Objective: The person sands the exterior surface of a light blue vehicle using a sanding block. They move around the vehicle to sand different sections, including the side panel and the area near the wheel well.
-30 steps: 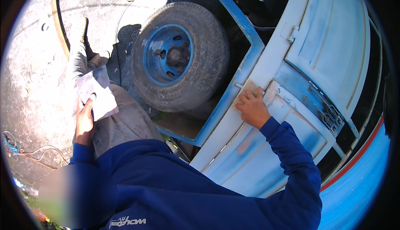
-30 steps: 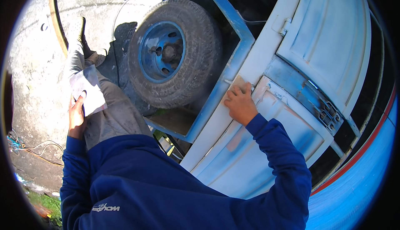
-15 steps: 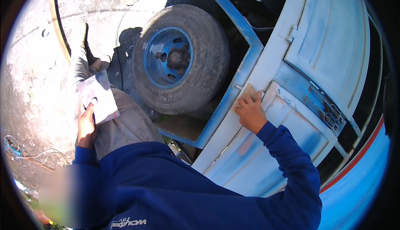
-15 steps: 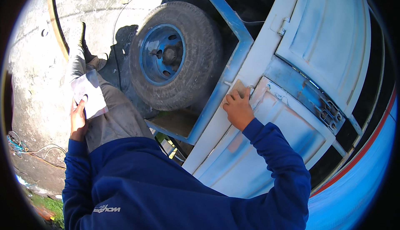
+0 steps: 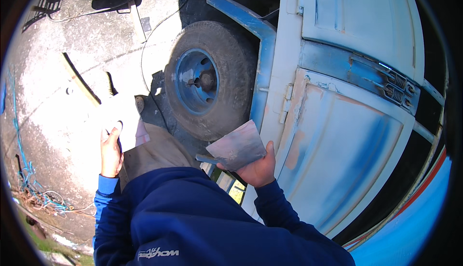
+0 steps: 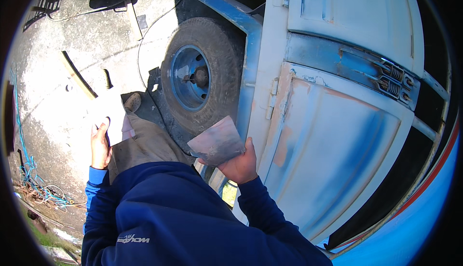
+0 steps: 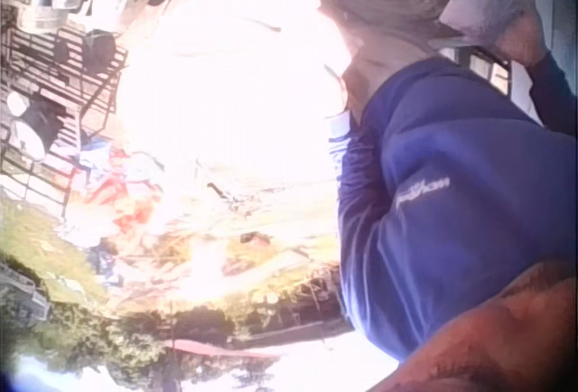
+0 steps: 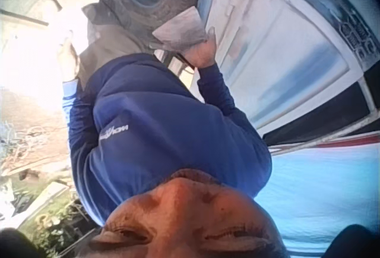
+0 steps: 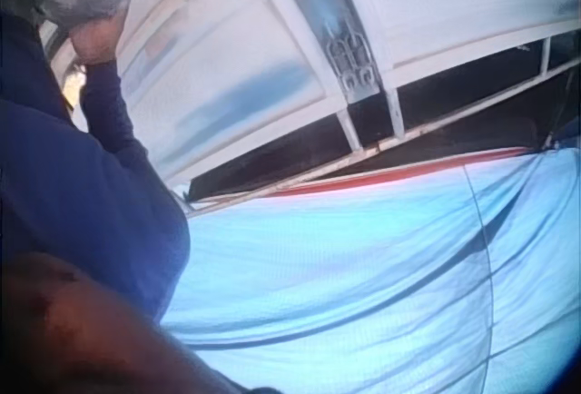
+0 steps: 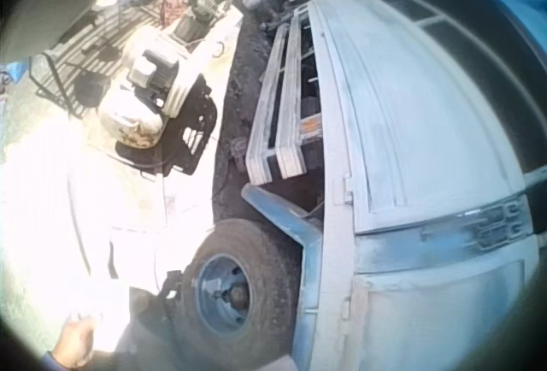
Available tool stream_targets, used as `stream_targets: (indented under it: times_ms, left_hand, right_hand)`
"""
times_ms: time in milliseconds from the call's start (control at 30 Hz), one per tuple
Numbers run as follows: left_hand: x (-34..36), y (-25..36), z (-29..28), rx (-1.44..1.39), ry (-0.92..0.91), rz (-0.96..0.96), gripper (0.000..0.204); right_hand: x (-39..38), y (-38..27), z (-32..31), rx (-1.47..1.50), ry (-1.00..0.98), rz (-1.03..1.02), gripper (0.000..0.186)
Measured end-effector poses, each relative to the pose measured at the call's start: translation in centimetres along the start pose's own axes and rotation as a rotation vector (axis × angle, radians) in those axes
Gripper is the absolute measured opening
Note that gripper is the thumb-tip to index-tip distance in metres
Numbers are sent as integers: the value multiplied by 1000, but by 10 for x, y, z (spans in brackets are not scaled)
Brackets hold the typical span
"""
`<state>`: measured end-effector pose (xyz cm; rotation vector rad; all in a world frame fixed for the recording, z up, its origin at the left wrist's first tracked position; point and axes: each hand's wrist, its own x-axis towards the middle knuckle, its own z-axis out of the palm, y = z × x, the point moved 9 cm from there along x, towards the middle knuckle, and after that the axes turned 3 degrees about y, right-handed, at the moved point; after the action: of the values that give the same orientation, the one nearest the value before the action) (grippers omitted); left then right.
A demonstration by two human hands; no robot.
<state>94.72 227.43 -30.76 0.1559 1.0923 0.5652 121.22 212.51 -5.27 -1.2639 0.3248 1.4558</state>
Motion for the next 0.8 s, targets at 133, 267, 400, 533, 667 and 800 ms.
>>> stream_targets:
  times_ms: [133, 267, 400, 533, 667, 800]
  left_hand:
    - [-3, 24, 55, 160, -132, 80, 51]
    - [1, 17, 83, 267, -135, -15, 47]
    - [11, 4, 88, 426, -178, -56, 47]
    - [27, -1, 67, 571, -160, -62, 51]
    - [35, 3, 57, 336, -203, -8, 43]
    - [43, 4, 42, 306, -166, -3, 44]
  right_hand:
    - [-30, -21, 4, -318, 208, -102, 63]
    - [-51, -55, -24, -1245, 575, -101, 41]
    - [-43, -92, -10, -2035, 732, -141, 46]
    - [-13, -131, 9, -2455, 659, -311, 52]
    - [19, -152, 16, -2700, 611, -320, 54]
    - [47, -162, 14, -2783, 583, -286, 54]
